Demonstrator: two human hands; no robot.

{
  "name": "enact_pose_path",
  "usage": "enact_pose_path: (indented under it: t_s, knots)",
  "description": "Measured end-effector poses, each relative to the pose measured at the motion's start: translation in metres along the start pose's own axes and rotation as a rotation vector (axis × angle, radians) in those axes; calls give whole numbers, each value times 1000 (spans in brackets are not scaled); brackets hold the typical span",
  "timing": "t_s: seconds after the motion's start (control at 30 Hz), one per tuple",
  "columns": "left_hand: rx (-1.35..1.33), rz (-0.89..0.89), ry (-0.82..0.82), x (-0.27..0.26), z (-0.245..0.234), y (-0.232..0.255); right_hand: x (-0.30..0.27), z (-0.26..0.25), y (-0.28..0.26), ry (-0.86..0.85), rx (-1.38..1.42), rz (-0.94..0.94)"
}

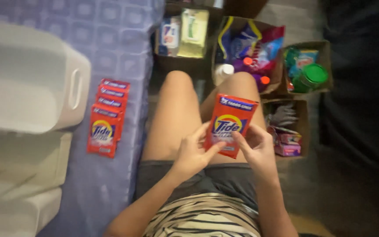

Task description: Organizes and counts various laundry detergent sachets into storage containers.

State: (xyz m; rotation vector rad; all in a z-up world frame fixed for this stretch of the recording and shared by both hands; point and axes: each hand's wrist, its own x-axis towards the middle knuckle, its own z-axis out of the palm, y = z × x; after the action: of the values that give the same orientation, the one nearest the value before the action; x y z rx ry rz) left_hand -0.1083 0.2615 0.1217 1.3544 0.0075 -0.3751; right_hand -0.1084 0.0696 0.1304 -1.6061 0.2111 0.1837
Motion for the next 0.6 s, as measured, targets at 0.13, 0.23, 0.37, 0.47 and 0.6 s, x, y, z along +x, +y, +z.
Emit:
enact_pose_path:
  t_s: [0.13, 0.23, 0.37, 0.47, 0.6]
  knots:
    - [303, 25, 132, -6, 0, 35, 0, 10, -10, -45, -75, -33]
    - [403, 129, 134, -13, -2, 20, 0, 16, -2, -90, -18, -35]
    - [-33, 215, -6, -16, -11, -4, -5, 24, -7, -327, 106, -85]
    - [-491, 37, -136, -14, -22, -12, -8, 33, -25, -433, 116, -66]
    - [-762, -12, -247, -12, -32, 15, -12, 38, -39, -453, 29, -83]
